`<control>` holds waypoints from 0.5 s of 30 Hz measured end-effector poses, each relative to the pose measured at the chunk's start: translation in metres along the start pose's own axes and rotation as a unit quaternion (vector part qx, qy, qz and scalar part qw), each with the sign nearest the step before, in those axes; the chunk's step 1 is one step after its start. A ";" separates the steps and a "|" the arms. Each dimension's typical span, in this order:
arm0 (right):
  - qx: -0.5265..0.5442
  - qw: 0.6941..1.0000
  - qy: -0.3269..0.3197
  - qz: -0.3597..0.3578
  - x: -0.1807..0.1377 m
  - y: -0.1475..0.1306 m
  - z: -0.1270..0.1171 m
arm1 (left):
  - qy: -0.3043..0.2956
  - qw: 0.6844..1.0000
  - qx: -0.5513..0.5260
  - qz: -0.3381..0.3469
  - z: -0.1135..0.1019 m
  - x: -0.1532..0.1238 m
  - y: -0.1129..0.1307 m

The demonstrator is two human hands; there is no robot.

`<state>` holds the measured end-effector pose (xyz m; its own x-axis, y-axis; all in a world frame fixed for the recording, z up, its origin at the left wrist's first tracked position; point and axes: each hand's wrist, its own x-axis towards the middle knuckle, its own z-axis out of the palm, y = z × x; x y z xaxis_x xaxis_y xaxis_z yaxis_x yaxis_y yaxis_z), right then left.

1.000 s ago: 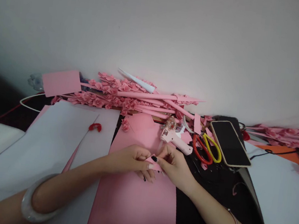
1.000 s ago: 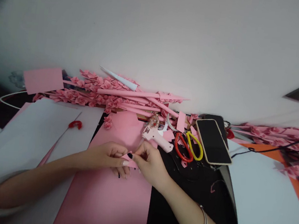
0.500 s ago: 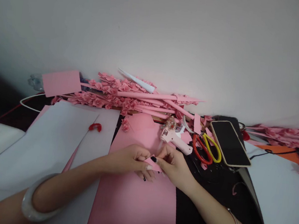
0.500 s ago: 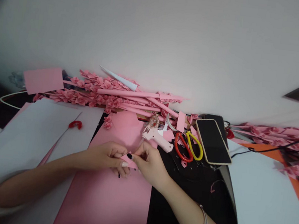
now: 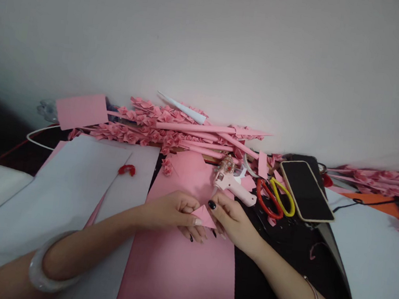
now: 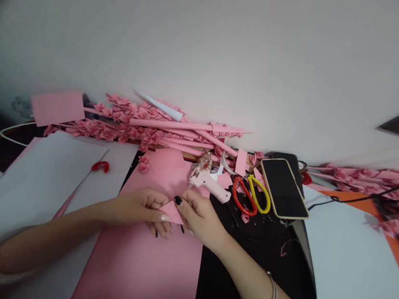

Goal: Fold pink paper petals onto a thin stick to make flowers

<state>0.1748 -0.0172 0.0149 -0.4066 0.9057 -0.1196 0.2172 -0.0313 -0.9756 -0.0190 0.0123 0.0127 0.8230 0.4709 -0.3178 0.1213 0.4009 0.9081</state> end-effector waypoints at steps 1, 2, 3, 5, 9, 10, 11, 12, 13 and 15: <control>-0.025 1.000 -0.009 0.000 0.000 0.000 0.000 | -0.001 1.000 0.002 0.000 0.000 0.000 0.000; -0.049 0.999 -0.016 -0.001 -0.001 0.001 -0.001 | -0.002 1.000 0.005 0.000 0.000 0.001 0.000; -0.069 0.997 -0.022 -0.004 -0.001 0.001 -0.001 | -0.002 1.000 0.007 0.000 0.000 0.001 0.000; -0.098 0.995 -0.028 -0.014 -0.001 0.002 -0.001 | -0.001 1.000 0.010 0.001 0.000 0.002 -0.001; -0.123 0.992 -0.034 -0.021 -0.001 0.001 0.000 | -0.001 1.000 0.011 0.003 0.000 0.002 -0.004; -0.125 0.991 -0.033 -0.021 -0.001 0.001 0.000 | -0.001 1.000 0.009 0.005 0.000 0.002 -0.004; -0.128 0.991 -0.032 -0.023 -0.001 0.001 0.000 | -0.001 1.000 0.007 0.006 0.000 0.002 -0.004; -0.132 0.990 -0.031 -0.027 -0.001 0.001 0.000 | -0.001 1.000 0.007 0.007 0.001 0.002 -0.005; -0.137 0.990 -0.029 -0.030 -0.001 0.002 0.000 | 0.000 1.000 0.009 0.006 0.001 0.002 -0.004; -0.145 0.988 -0.025 -0.040 -0.001 0.003 0.001 | 0.001 1.000 0.012 0.003 0.001 0.001 -0.004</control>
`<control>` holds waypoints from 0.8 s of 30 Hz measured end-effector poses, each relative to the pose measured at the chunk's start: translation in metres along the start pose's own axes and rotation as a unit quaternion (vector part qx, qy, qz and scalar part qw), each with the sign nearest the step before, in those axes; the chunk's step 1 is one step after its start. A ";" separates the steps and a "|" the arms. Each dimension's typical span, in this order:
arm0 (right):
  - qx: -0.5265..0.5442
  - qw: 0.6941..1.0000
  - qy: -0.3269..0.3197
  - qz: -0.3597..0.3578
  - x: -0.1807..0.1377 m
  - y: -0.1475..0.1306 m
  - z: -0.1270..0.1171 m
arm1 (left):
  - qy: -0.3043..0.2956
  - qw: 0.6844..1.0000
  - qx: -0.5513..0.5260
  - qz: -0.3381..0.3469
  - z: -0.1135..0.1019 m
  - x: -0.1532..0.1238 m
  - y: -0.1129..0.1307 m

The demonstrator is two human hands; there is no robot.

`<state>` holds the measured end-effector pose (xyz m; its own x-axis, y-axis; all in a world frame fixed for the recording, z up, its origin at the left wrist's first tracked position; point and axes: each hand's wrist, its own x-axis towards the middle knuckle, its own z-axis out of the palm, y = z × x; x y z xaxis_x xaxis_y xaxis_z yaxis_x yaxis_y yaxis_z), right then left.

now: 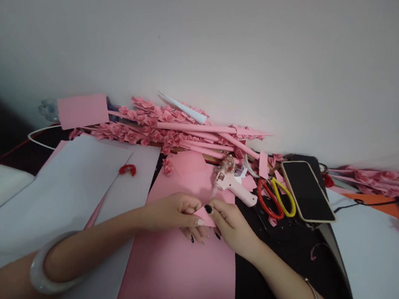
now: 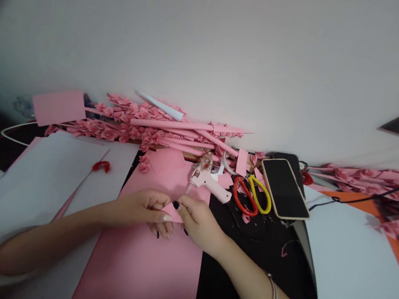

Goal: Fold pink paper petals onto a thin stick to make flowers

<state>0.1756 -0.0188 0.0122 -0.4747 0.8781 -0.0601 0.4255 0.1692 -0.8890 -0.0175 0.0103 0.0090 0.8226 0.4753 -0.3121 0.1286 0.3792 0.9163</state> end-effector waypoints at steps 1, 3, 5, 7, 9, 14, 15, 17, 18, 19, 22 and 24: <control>-0.004 1.000 0.002 -0.004 0.000 0.000 0.000 | 0.000 1.000 0.000 -0.001 0.000 0.000 0.000; -0.009 1.000 0.006 -0.011 -0.001 0.001 0.001 | 0.002 1.000 -0.002 -0.003 0.000 0.000 0.001; -0.012 1.000 0.012 -0.018 -0.001 0.000 0.001 | 0.005 1.000 -0.001 -0.003 0.001 0.001 0.001; -0.013 1.000 0.016 -0.023 -0.002 -0.001 0.001 | 0.009 1.000 0.002 -0.005 0.001 0.001 0.001; -0.012 1.000 0.015 -0.024 -0.002 -0.002 0.001 | 0.013 1.000 0.004 -0.008 0.003 0.001 0.002; -0.027 0.999 0.006 -0.018 -0.001 -0.003 -0.001 | 0.077 0.995 0.059 0.026 0.008 0.000 0.003; -0.032 0.999 0.004 -0.019 0.000 -0.003 -0.001 | 0.100 0.990 0.086 0.043 0.008 0.000 0.002; -0.038 0.999 -0.003 -0.024 0.000 -0.003 -0.001 | 0.138 0.977 0.142 0.077 0.008 -0.001 0.002; -0.038 0.999 -0.006 -0.025 0.000 -0.004 -0.001 | 0.153 0.969 0.171 0.093 0.007 -0.001 0.002; -0.036 0.999 -0.010 -0.026 0.000 -0.004 -0.001 | 0.162 0.961 0.196 0.105 0.007 -0.002 0.002; -0.022 0.999 -0.016 -0.029 0.000 -0.004 -0.001 | 0.172 0.948 0.242 0.119 0.007 -0.002 0.002; -0.013 0.999 -0.015 -0.032 -0.001 -0.004 -0.001 | 0.175 0.947 0.242 0.118 0.007 -0.002 0.000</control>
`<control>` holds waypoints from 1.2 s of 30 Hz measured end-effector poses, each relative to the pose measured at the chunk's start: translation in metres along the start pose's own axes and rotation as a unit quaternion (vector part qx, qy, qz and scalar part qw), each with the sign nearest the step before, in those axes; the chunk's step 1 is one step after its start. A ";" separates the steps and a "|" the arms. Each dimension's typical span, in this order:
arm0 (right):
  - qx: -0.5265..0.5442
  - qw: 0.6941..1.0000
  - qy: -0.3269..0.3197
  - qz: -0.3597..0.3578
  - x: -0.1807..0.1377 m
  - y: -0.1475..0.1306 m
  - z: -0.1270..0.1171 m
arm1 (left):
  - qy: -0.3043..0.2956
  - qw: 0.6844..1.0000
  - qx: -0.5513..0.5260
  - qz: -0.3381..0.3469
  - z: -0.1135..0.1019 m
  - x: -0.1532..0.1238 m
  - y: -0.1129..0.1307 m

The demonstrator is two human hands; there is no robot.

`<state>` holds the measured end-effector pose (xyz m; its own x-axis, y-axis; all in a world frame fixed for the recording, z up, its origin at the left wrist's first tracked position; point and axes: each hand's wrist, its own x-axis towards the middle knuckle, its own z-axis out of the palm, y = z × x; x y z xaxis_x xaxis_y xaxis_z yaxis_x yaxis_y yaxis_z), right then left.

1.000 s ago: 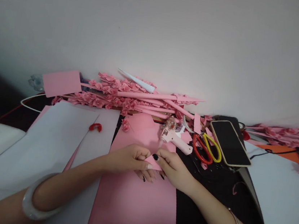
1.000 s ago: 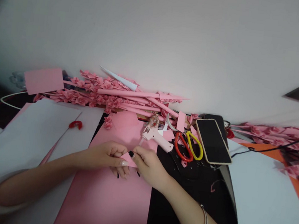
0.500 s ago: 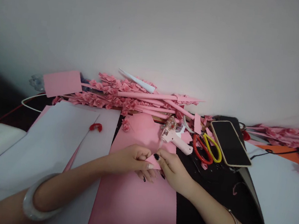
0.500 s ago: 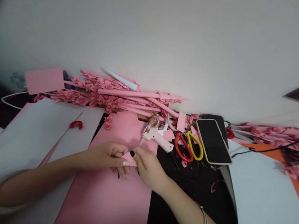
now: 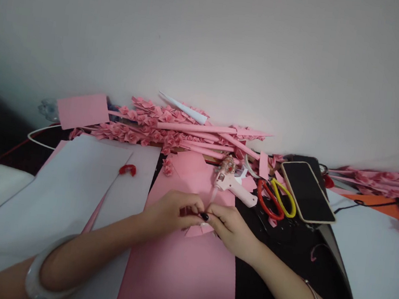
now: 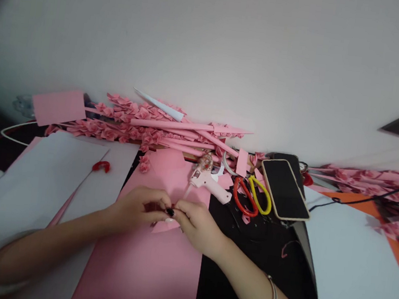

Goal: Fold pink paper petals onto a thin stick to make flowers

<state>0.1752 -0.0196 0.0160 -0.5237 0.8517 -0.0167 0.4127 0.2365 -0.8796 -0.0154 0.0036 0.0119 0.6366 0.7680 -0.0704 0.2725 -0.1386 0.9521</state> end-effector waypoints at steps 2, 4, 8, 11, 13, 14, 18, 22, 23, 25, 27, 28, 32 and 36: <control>0.018 1.000 0.009 0.006 -0.001 0.001 0.000 | 0.015 1.000 -0.010 -0.007 0.001 0.000 -0.001; 0.045 0.999 0.022 0.013 -0.002 0.002 0.001 | 0.033 0.999 -0.038 -0.017 0.003 -0.001 -0.002; 0.052 0.997 0.035 0.040 -0.002 0.003 0.004 | 0.074 0.992 -0.096 -0.028 0.004 -0.001 -0.001; 0.063 0.995 0.039 0.060 -0.002 0.004 0.006 | 0.073 0.991 -0.104 -0.033 0.003 -0.001 0.002; 0.080 0.994 0.050 0.061 -0.002 0.006 0.006 | 0.062 0.992 -0.109 -0.031 0.002 0.000 0.003; 0.086 0.993 0.056 0.060 -0.002 0.006 0.006 | 0.057 0.992 -0.108 -0.025 0.002 0.000 0.004; 0.088 0.993 0.063 0.055 -0.002 0.006 0.005 | 0.055 0.996 -0.071 0.008 0.000 -0.001 0.004; 0.075 0.995 0.047 0.044 -0.002 0.005 0.004 | 0.054 0.998 0.003 0.012 -0.001 -0.002 0.002; 0.073 0.996 0.043 0.041 -0.002 0.005 0.003 | 0.052 0.998 0.021 0.015 -0.001 -0.001 0.001; 0.066 0.997 0.034 0.036 -0.002 0.004 0.003 | 0.048 0.998 0.045 0.025 -0.001 -0.001 -0.001; 0.049 0.998 0.026 0.031 -0.002 0.003 0.002 | 0.047 0.997 0.059 0.032 -0.001 -0.001 -0.002; 0.040 0.999 0.023 0.029 -0.002 0.003 0.002 | 0.048 0.996 0.061 0.032 -0.001 -0.001 -0.002; 0.021 0.999 0.037 0.013 -0.002 0.004 0.003 | 0.043 0.998 0.040 0.015 -0.001 -0.002 0.001; 0.013 0.998 0.053 0.005 -0.003 0.004 0.005 | 0.027 1.000 -0.004 -0.011 0.000 -0.002 0.004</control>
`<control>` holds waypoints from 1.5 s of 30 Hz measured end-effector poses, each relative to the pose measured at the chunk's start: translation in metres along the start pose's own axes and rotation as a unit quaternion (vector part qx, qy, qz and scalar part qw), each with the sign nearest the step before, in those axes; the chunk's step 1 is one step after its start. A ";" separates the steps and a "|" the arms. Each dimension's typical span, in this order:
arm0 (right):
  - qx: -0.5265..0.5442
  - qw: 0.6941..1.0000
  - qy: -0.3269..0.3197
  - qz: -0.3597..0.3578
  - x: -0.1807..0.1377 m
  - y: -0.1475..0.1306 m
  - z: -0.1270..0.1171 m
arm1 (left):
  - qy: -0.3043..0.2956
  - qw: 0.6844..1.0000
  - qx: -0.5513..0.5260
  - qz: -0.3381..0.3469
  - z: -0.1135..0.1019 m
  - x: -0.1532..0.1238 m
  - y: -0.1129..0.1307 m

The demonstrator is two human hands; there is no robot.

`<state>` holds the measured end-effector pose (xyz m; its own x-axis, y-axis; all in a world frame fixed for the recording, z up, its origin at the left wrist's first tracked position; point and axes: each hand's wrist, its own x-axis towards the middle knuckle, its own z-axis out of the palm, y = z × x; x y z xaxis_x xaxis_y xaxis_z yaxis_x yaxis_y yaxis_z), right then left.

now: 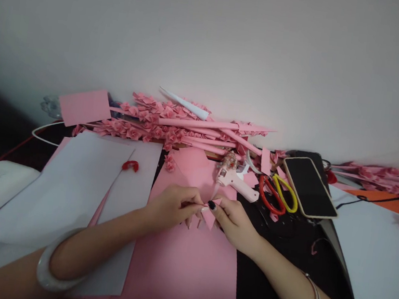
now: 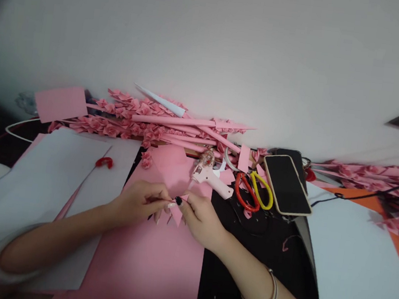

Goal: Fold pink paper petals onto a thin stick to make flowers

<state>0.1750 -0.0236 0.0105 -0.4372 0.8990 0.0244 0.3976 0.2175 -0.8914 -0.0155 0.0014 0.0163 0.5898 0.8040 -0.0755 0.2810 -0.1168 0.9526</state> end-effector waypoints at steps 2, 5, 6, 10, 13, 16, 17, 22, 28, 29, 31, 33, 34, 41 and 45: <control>-0.006 1.000 0.003 -0.002 0.000 -0.001 0.000 | -0.011 1.000 -0.025 -0.012 0.000 0.000 0.000; -0.016 1.000 0.011 -0.007 0.000 -0.002 0.000 | -0.036 0.997 -0.055 -0.025 0.001 0.000 0.001; -0.021 1.000 0.014 -0.008 0.000 -0.002 0.000 | -0.042 0.997 -0.063 -0.028 0.001 0.000 0.001; -0.042 0.999 0.020 -0.013 0.002 -0.002 0.000 | -0.059 0.994 -0.084 -0.036 0.004 -0.001 -0.001; -0.053 0.998 0.017 -0.023 0.002 -0.002 0.000 | -0.074 0.992 -0.094 -0.039 0.006 -0.001 -0.002; -0.069 0.997 0.015 -0.029 0.001 -0.002 0.000 | -0.096 0.989 -0.098 -0.051 0.006 -0.002 -0.003; -0.073 0.997 0.014 -0.031 0.000 -0.001 0.001 | -0.104 0.988 -0.099 -0.058 0.006 -0.002 -0.002; -0.055 0.998 0.024 -0.028 0.002 0.000 0.002 | -0.133 0.982 -0.114 -0.066 0.004 -0.001 0.001; -0.006 0.998 0.064 0.006 0.004 -0.002 0.000 | -0.065 0.988 -0.138 -0.033 0.001 0.001 0.000; -0.012 0.998 0.067 0.003 0.004 -0.002 0.000 | -0.066 0.987 -0.139 -0.036 0.001 0.002 0.000; -0.028 0.997 0.065 -0.007 0.004 -0.002 -0.001 | -0.075 0.986 -0.144 -0.045 0.001 0.002 -0.001; -0.039 0.998 0.045 -0.020 0.004 -0.002 -0.001 | -0.083 0.985 -0.144 -0.045 0.001 0.002 -0.001; -0.042 0.998 0.032 -0.025 0.003 -0.002 -0.001 | -0.087 0.985 -0.143 -0.042 0.001 0.002 0.000; 0.025 0.998 0.063 -0.018 0.001 -0.001 0.001 | -0.041 0.988 -0.140 -0.046 0.000 0.004 -0.003; 0.100 0.986 0.135 0.001 -0.001 0.000 0.003 | 0.042 0.984 -0.168 -0.042 -0.002 0.007 -0.005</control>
<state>0.1732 -0.0256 0.0097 -0.1961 0.9735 0.1181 0.2186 0.1608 -0.9625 -0.0145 0.0087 0.0120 0.5058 0.8499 -0.1477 0.0514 0.1412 0.9886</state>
